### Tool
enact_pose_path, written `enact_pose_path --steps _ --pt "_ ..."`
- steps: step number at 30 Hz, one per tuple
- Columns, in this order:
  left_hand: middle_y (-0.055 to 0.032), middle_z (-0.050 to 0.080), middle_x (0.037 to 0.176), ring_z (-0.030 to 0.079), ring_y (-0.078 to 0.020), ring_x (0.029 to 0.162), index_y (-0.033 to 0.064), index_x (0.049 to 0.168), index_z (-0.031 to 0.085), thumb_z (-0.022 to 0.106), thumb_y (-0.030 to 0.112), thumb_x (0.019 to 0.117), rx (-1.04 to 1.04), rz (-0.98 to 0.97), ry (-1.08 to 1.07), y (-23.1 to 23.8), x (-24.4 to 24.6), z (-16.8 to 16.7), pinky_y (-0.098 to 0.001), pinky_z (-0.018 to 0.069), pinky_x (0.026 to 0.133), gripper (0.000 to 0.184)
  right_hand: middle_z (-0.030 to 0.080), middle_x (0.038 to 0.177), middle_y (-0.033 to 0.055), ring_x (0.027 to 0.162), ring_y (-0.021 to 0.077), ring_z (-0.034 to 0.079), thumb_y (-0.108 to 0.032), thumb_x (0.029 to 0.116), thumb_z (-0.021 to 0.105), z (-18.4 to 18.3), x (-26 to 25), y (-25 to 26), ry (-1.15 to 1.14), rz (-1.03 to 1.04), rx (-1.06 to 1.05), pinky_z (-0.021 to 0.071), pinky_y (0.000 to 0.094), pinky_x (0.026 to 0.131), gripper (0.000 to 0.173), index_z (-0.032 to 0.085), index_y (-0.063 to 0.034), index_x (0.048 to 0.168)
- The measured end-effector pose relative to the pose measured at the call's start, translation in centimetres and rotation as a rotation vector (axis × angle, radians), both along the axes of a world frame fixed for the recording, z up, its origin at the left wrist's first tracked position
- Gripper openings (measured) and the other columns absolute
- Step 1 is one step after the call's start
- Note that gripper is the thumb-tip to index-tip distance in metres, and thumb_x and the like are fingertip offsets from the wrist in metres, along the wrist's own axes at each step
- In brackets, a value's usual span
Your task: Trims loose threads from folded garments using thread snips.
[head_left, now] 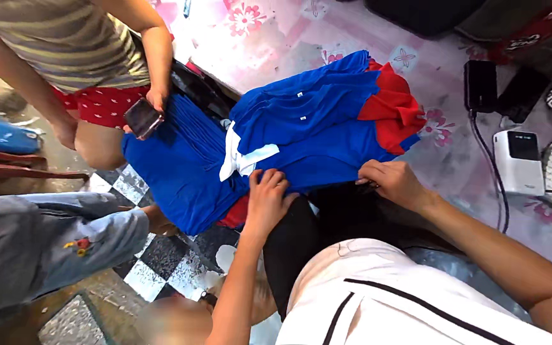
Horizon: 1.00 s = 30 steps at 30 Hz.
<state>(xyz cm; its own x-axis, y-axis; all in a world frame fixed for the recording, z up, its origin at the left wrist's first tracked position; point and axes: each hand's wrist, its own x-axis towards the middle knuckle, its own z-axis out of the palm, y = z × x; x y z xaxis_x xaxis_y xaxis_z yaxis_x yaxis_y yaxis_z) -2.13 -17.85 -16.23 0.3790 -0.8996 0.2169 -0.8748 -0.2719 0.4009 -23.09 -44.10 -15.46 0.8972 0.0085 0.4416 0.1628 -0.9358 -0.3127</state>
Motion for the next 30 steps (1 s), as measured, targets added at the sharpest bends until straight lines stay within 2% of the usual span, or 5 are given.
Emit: enact_pose_path --steps 7,12,16,23,30 --pt "-0.0212 0.071 0.106 0.071 -0.0243 0.094 -0.0096 0.114 0.064 0.071 -0.002 0.0885 -0.384 0.253 0.319 -3.6 6.4 8.2 -0.0401 0.0587 0.086 0.028 0.065 0.113 0.0242 0.093 0.0367 0.068 -0.01 0.0957 0.07 8.7 7.9 -2.6 0.072 -0.291 0.276 0.0566 0.0539 0.079 0.018 0.071 0.004 0.106" --pt "-0.0227 0.071 0.109 0.069 -0.028 0.098 -0.0086 0.122 0.063 0.071 0.013 0.0949 -0.441 0.513 0.471 -10.8 14.0 1.6 -0.0431 0.0553 0.091 0.035 0.065 0.122 0.0223 0.099 0.0431 0.068 -0.02 0.1024 0.061 3.9 17.2 -6.9 0.183 -0.567 0.244 0.0531 0.0637 0.081 0.027 0.069 -0.0038 0.122" --pt "-0.0223 0.064 0.123 0.064 -0.0308 0.112 -0.0034 0.119 0.067 0.062 0.016 0.1011 -0.5 0.637 0.17 -10.5 13.2 0.0 -0.0435 0.053 0.098 0.027 0.069 0.113 0.0177 0.081 0.0362 0.071 -0.02 0.1001 0.064 0.0 18.4 -7.2 -0.025 -0.542 0.164 0.0552 0.0546 0.064 0.026 0.072 -0.0075 0.121" --pt "-0.0217 0.069 0.109 0.068 -0.0273 0.101 -0.0058 0.105 0.074 0.067 0.005 0.0949 -0.609 0.33 0.21 -14.3 6.4 1.7 -0.0354 0.0573 0.09 0.016 0.059 0.12 0.0241 0.099 0.0339 0.064 -0.017 0.0999 0.067 4.3 15.8 -4.7 -0.218 -0.591 0.323 0.0557 0.0461 0.081 0.035 0.065 0.002 0.13" --pt "-0.0228 0.067 0.11 0.064 -0.0388 0.108 -0.0017 0.108 0.076 0.076 0.012 0.0909 -0.333 0.112 0.292 -20.7 7.2 3.5 -0.0505 0.0532 0.094 0.022 0.062 0.106 0.0047 0.068 0.0046 0.055 -0.012 0.102 0.059 6.6 12.1 -2.4 0.123 -0.493 1.207 0.049 0.0196 0.062 0.023 0.069 -0.0031 0.121"
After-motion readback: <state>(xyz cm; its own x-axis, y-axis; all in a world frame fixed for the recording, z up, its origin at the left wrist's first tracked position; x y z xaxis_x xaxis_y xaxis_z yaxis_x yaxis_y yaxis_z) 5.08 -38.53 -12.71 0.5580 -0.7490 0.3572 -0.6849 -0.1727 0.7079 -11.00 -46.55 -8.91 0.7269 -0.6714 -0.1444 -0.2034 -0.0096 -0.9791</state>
